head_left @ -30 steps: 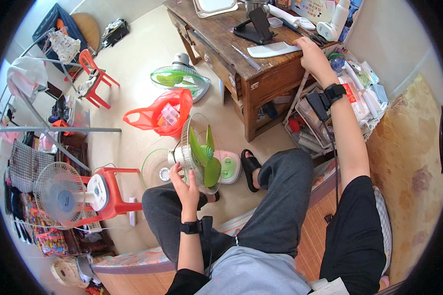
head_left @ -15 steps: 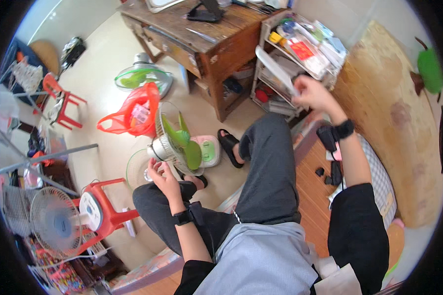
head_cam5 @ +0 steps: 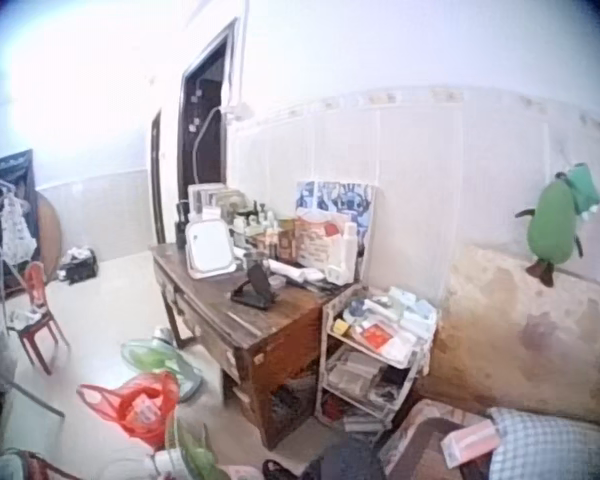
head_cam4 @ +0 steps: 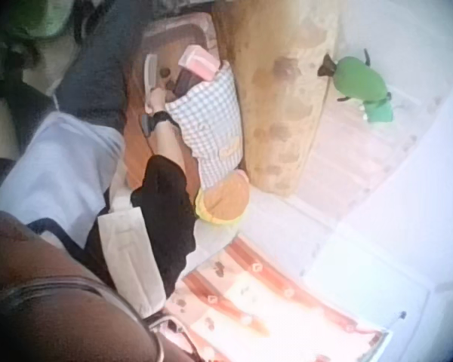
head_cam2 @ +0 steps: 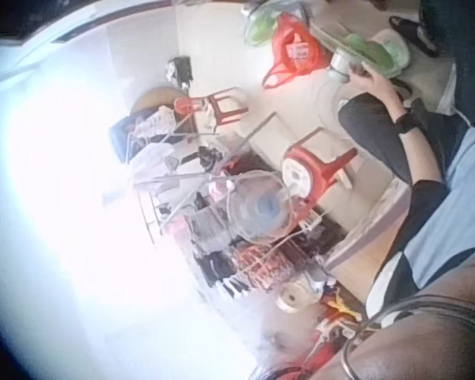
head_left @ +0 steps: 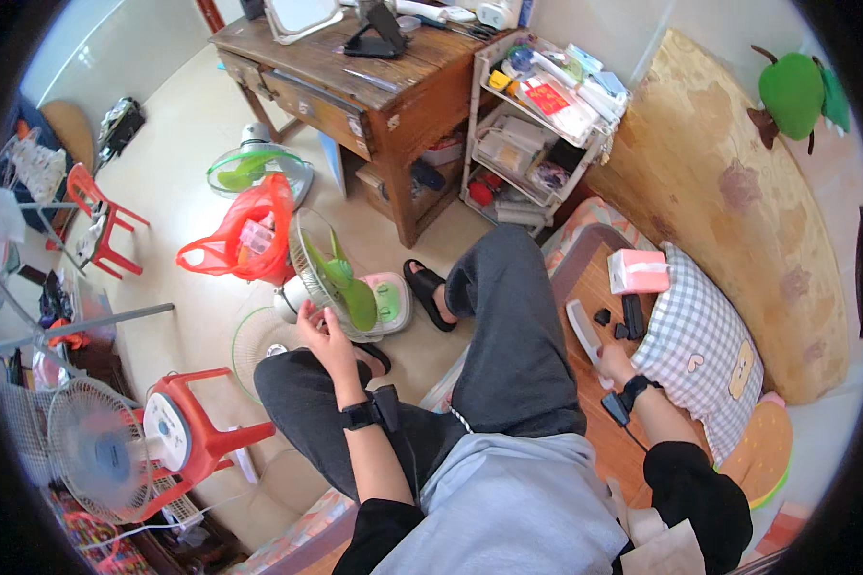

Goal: Assembling the blades and protective grille of a small electric desk fan.

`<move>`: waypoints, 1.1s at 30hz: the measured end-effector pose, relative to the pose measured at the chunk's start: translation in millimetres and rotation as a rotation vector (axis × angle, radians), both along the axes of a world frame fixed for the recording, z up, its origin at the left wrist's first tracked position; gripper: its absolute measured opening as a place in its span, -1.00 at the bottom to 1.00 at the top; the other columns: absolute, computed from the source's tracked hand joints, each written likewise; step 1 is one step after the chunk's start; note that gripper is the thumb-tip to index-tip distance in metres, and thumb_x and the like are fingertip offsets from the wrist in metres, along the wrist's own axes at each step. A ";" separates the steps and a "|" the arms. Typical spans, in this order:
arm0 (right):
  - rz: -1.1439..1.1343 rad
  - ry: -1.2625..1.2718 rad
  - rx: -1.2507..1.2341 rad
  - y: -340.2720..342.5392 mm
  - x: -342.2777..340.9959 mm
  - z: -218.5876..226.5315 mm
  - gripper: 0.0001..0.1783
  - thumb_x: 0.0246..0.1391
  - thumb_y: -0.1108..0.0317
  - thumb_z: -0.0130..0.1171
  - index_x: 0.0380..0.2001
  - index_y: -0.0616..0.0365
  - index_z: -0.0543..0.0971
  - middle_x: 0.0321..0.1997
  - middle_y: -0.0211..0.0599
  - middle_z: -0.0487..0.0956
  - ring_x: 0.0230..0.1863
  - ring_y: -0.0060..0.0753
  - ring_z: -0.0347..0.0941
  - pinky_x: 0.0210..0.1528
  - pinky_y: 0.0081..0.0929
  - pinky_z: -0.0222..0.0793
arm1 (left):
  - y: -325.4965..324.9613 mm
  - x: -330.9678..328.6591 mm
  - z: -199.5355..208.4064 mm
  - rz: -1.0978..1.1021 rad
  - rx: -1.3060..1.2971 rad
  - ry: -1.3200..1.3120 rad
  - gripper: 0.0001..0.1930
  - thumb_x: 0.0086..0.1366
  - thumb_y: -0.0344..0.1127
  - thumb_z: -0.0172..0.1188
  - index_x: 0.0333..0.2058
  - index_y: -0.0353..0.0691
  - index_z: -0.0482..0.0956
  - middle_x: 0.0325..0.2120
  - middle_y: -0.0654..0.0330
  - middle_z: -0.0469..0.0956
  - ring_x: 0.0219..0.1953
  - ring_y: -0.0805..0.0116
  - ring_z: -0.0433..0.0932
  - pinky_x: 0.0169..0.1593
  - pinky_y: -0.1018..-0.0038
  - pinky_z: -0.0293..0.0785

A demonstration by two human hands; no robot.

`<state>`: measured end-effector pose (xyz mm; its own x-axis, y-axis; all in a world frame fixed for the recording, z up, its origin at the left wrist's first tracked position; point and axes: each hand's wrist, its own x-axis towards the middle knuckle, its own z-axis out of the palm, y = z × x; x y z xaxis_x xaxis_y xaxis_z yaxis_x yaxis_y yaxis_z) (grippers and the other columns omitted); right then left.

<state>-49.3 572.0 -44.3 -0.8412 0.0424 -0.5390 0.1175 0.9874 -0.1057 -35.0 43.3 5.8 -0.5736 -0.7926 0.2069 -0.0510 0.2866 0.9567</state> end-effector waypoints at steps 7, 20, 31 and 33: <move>-0.073 -0.091 0.123 -31.7 -37.8 87.4 -0.51 -0.25 0.06 0.33 -0.51 0.39 0.58 -0.43 0.13 0.56 -0.33 -0.01 0.54 -0.24 -0.26 0.46 | -4.8 0.1 15.2 0.003 -0.124 -0.082 -0.62 0.22 -0.39 0.09 0.00 -0.33 0.32 -0.15 0.05 0.39 -0.24 0.31 0.45 -0.15 0.42 0.38; 0.440 0.281 -1.061 -368.5 -205.0 298.5 -0.79 0.14 0.28 0.06 -0.31 0.23 0.48 -0.43 -0.42 0.53 -0.47 -0.64 0.43 -0.43 -0.67 0.33 | -67.5 -35.5 40.1 -0.254 -0.315 -0.473 -0.42 0.10 -0.24 0.18 0.00 -0.44 0.18 -0.27 -0.28 0.44 -0.18 -0.20 0.45 -0.12 0.12 0.40; 0.492 0.452 -1.127 -574.2 -412.8 285.0 -0.69 0.16 0.21 0.04 -0.15 0.21 0.47 -0.20 -0.43 0.55 -0.24 -0.63 0.44 -0.26 -0.65 0.31 | -115.6 -45.7 26.6 -0.427 0.073 -0.367 -0.51 0.21 -0.13 0.13 -0.04 -0.36 0.27 -0.55 -0.03 0.47 -0.45 0.01 0.50 -0.35 0.24 0.41; 0.549 0.503 -1.004 -599.9 -445.9 288.1 -0.63 0.16 0.14 0.04 -0.09 0.18 0.47 -0.23 -0.46 0.52 -0.25 -0.63 0.39 -0.27 -0.65 0.27 | -121.7 -53.0 29.6 -0.420 0.025 -0.427 -0.50 0.22 -0.11 0.10 -0.03 -0.39 0.25 -0.40 -0.14 0.50 -0.31 -0.08 0.51 -0.26 0.19 0.43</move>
<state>-495.3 -27.9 243.8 -0.7395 -0.6225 0.2563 -0.5562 0.3506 -0.7535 -88.0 -78.5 35.4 -0.8670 -0.4820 -0.1265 -0.3196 0.3430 0.8833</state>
